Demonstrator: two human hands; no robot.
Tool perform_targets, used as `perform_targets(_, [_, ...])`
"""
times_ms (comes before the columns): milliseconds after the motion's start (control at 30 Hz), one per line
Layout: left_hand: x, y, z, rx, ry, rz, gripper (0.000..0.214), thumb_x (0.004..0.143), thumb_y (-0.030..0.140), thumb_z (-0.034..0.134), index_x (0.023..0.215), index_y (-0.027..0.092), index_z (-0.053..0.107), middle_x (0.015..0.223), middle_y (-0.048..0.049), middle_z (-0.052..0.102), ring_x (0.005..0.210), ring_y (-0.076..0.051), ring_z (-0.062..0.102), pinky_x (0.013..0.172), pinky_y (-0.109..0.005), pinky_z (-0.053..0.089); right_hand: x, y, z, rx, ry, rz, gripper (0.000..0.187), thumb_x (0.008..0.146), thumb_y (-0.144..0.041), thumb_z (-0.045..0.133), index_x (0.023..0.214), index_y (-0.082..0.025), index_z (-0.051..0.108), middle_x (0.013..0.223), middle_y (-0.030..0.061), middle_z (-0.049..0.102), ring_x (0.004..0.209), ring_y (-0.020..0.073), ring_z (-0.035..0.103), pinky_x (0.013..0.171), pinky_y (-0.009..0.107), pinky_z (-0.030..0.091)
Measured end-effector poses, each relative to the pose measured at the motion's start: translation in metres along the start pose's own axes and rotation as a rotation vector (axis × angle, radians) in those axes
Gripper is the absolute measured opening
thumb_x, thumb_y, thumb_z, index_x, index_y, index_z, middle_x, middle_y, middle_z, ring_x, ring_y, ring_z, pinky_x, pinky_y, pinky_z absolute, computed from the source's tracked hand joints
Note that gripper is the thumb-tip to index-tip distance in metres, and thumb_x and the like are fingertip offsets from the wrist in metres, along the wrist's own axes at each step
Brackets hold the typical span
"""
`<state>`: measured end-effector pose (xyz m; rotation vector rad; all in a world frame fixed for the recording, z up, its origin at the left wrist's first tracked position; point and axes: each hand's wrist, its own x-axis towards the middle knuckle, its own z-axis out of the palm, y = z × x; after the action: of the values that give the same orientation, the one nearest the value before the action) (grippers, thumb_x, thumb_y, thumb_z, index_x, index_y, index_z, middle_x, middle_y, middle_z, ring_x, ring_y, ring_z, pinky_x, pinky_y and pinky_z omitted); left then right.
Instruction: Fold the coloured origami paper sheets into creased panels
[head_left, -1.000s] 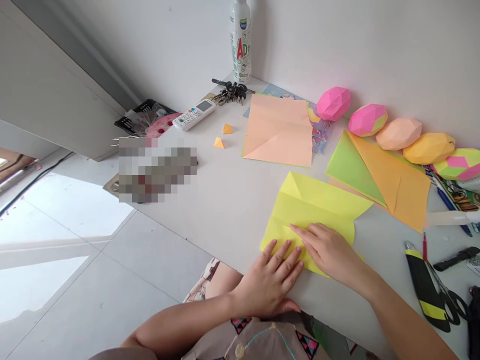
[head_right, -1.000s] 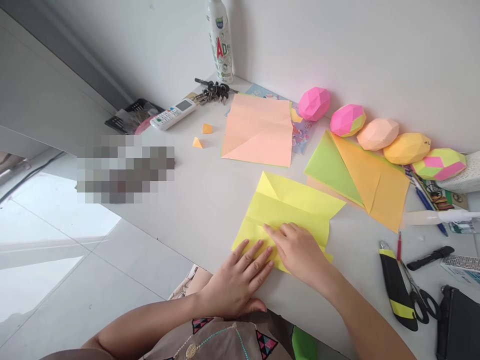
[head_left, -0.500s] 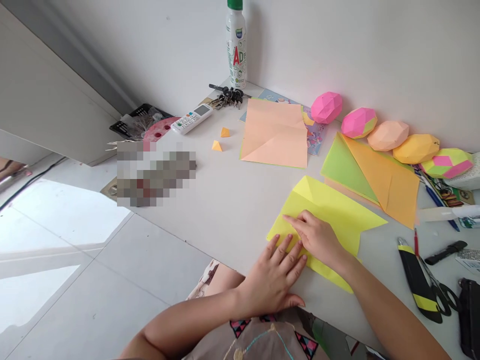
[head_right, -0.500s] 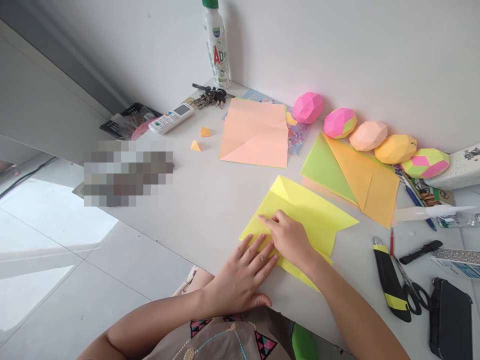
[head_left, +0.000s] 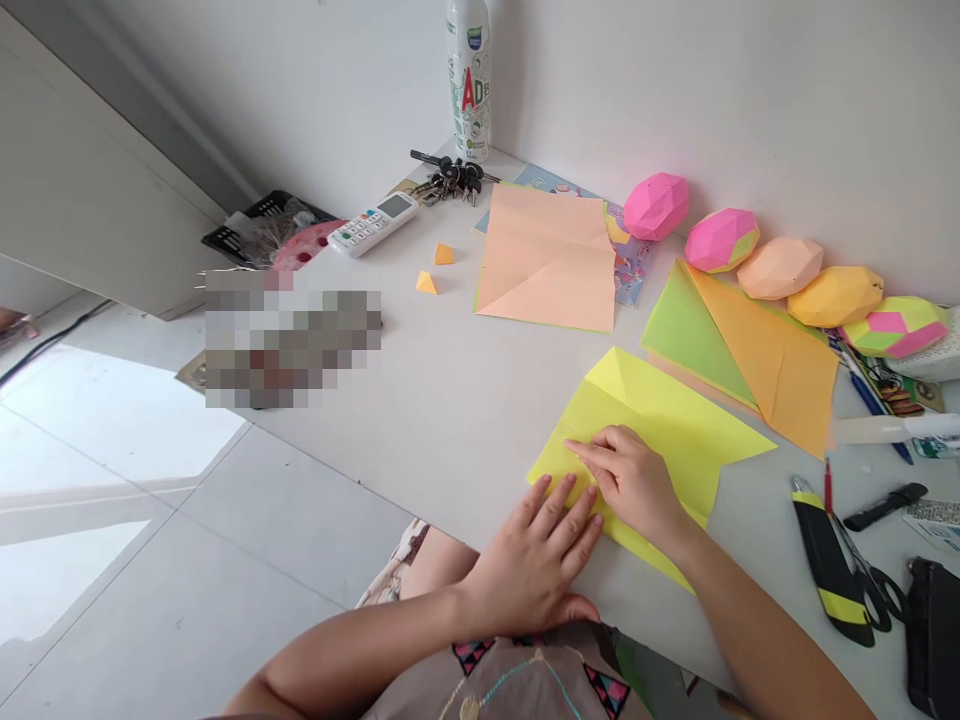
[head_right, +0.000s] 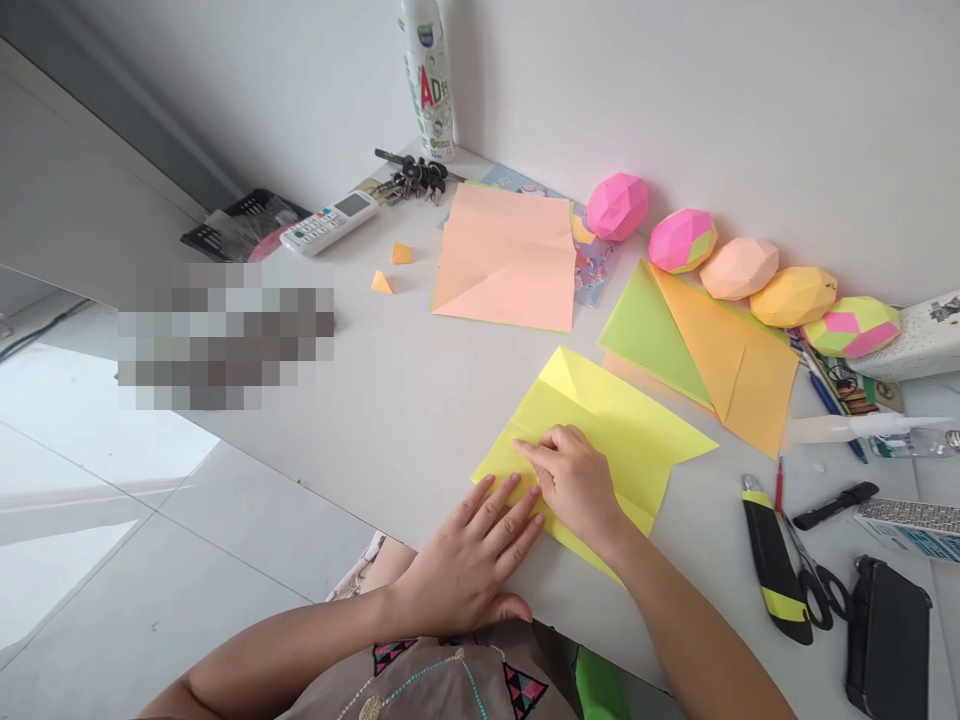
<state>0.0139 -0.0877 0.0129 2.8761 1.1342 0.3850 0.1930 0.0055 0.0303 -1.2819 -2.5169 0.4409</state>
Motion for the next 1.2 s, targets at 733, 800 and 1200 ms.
perform_targets(733, [-0.0025, 0.0011, -0.0006, 0.003, -0.042, -0.004, 0.081, 0.091, 0.068, 0.013, 0.141, 0.012, 0.042, 0.149, -0.0156, 0.036, 0.135, -0.039, 0.032, 0.108, -0.058, 0.018, -0.0006, -0.0063, 0.0005, -0.093, 0.009, -0.052, 0.04, 0.088, -0.006, 0.049, 0.116, -0.027, 0.068, 0.075, 0.0047, 0.056, 0.077, 0.0167, 0.05, 0.058, 0.024, 0.042])
perform_targets(800, [-0.0024, 0.001, -0.0015, 0.008, -0.05, -0.005, 0.081, 0.091, 0.069, 0.014, 0.141, 0.012, 0.041, 0.151, -0.0161, 0.033, 0.136, -0.039, 0.031, 0.108, -0.058, 0.019, -0.001, -0.0065, 0.0008, -0.093, 0.016, -0.059, 0.041, 0.087, -0.005, 0.049, 0.116, -0.027, 0.068, 0.075, 0.0044, 0.056, 0.077, 0.0163, 0.05, 0.057, 0.024, 0.042])
perform_targets(1200, [-0.0076, 0.0013, 0.0024, 0.032, -0.024, 0.014, 0.08, 0.091, 0.068, 0.014, 0.141, 0.011, 0.041, 0.149, -0.017, 0.036, 0.137, -0.037, 0.03, 0.107, -0.059, 0.02, 0.0014, -0.0098, -0.0006, -0.147, 0.034, -0.14, 0.046, 0.082, 0.003, 0.049, 0.117, -0.021, 0.067, 0.073, 0.0039, 0.053, 0.074, 0.0162, 0.045, 0.056, 0.023, 0.038])
